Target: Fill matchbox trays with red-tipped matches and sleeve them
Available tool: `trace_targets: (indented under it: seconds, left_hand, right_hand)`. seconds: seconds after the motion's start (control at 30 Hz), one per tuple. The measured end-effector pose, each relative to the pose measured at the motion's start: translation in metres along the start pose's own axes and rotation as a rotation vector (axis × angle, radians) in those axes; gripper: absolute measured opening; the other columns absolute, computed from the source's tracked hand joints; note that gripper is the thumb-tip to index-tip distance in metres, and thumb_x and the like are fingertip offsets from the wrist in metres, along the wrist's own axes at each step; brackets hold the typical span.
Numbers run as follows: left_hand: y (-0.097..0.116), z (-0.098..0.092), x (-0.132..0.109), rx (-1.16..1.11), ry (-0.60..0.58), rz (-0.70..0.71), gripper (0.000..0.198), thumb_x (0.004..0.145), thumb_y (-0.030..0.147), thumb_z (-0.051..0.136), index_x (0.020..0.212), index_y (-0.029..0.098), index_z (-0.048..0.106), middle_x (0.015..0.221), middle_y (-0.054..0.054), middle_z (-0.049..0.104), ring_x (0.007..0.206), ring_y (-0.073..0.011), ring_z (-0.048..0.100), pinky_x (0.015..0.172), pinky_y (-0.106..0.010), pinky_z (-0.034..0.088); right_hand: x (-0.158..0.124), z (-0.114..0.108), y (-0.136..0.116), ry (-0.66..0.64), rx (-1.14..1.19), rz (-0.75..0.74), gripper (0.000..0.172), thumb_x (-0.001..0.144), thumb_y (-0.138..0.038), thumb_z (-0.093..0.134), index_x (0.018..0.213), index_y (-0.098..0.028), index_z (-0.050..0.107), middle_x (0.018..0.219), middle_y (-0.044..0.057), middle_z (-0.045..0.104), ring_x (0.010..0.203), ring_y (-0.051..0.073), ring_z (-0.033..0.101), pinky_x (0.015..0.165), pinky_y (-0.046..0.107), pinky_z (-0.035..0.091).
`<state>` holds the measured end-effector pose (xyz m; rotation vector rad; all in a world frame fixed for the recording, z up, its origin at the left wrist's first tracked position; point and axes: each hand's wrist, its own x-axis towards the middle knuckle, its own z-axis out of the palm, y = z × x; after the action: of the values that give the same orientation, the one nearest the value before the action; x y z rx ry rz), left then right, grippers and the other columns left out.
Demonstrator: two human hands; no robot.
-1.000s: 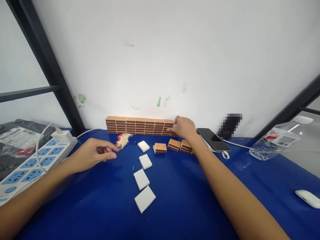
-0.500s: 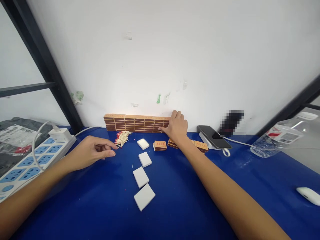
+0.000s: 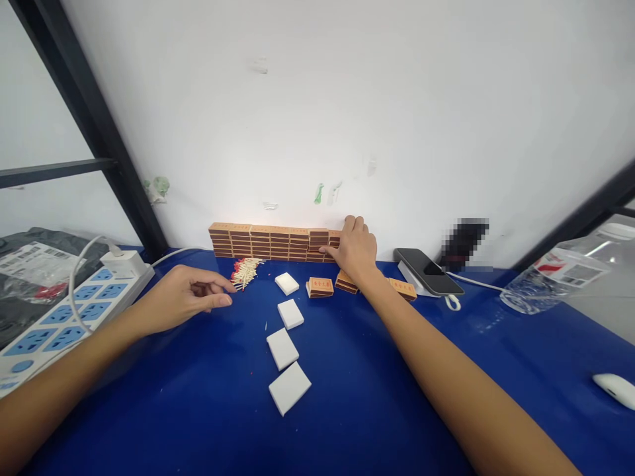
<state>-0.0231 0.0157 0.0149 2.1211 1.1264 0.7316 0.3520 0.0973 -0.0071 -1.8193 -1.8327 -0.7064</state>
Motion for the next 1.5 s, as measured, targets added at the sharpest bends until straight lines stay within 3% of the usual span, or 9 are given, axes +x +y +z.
trace_targets:
  seconds: [0.17,0.47,0.63,0.77,0.87,1.03,1.17,1.3,1.5]
  left_hand:
    - [-0.001,-0.001,0.0,-0.003,-0.005,0.013,0.038,0.086,0.057,0.082,0.095,0.02,0.086,0.071,-0.003,0.076,0.062,-0.0151,0.065,0.059,-0.024,0.05]
    - [-0.011,0.003,0.002,0.06,-0.004,0.008,0.044,0.089,0.063,0.078,0.096,0.02,0.085,0.074,-0.003,0.077,0.064,-0.0156,0.065,0.061,-0.025,0.048]
    - [-0.006,0.0,0.009,0.32,0.069,0.125,0.048,0.091,0.066,0.075,0.098,0.02,0.085,0.078,-0.004,0.078,0.065,-0.0159,0.066,0.062,-0.025,0.044]
    - [0.011,0.001,0.024,0.638,0.117,0.156,0.04,0.099,0.057,0.067,0.091,0.02,0.081,0.07,-0.004,0.073,0.064,-0.0177,0.063,0.061,-0.027,0.036]
    - [0.02,0.013,0.041,0.776,0.085,0.135,0.035,0.103,0.047,0.062,0.099,0.018,0.08,0.081,-0.008,0.077,0.069,-0.0197,0.067,0.062,-0.029,0.035]
    - [0.03,0.053,0.079,0.86,0.103,0.106,0.034,0.106,0.04,0.059,0.123,0.018,0.078,0.099,-0.012,0.081,0.09,-0.0272,0.075,0.072,-0.032,0.048]
    - [0.045,0.083,0.11,0.902,0.089,0.16,0.031,0.108,0.035,0.056,0.119,0.016,0.078,0.105,-0.016,0.081,0.099,-0.0318,0.077,0.079,-0.037,0.053]
    - [0.056,0.102,0.139,0.958,0.071,0.203,0.033,0.109,0.024,0.05,0.123,0.01,0.077,0.102,-0.021,0.08,0.099,-0.0333,0.078,0.082,-0.04,0.055]
    - [0.048,0.117,0.175,1.032,0.041,0.225,0.023,0.101,0.008,0.059,0.105,0.006,0.082,0.099,-0.024,0.079,0.102,-0.0339,0.079,0.084,-0.039,0.057]
  right_hand:
    - [0.0,-0.009,-0.003,0.009,-0.015,-0.071,0.07,0.096,-0.061,0.067,0.141,-0.012,0.045,0.129,0.027,0.058,0.111,0.04,0.058,0.086,0.048,0.052]
    - [0.002,-0.012,-0.01,-0.006,-0.019,-0.386,0.047,0.101,-0.033,0.06,0.142,-0.014,0.049,0.14,0.025,0.058,0.124,0.042,0.051,0.098,0.051,0.042]
    - [0.005,-0.011,-0.006,-0.002,0.037,-0.451,0.038,0.102,-0.028,0.057,0.137,-0.015,0.053,0.136,0.023,0.061,0.12,0.039,0.054,0.097,0.047,0.04]
    - [0.007,-0.008,-0.008,-0.02,0.059,-0.484,0.037,0.101,-0.021,0.052,0.137,-0.014,0.053,0.132,0.022,0.065,0.118,0.037,0.056,0.096,0.046,0.039]
    - [0.008,-0.005,-0.012,-0.029,0.041,-0.483,0.042,0.098,-0.015,0.051,0.139,-0.011,0.053,0.131,0.023,0.067,0.118,0.037,0.056,0.096,0.046,0.038]
    - [0.01,-0.003,-0.011,-0.017,0.058,-0.472,0.046,0.096,-0.016,0.054,0.141,-0.011,0.053,0.131,0.024,0.068,0.118,0.038,0.056,0.095,0.047,0.037]
    - [0.015,-0.008,-0.003,0.002,0.12,-0.447,0.039,0.096,-0.02,0.056,0.135,-0.012,0.056,0.128,0.022,0.068,0.118,0.037,0.057,0.095,0.045,0.037]
    - [0.022,-0.018,0.002,0.06,0.172,-0.402,0.037,0.097,-0.024,0.056,0.133,-0.015,0.056,0.126,0.02,0.069,0.116,0.037,0.058,0.096,0.046,0.038]
    - [0.033,-0.031,0.011,0.169,0.29,-0.356,0.037,0.093,-0.024,0.06,0.13,-0.019,0.057,0.123,0.018,0.07,0.116,0.038,0.06,0.096,0.049,0.04]
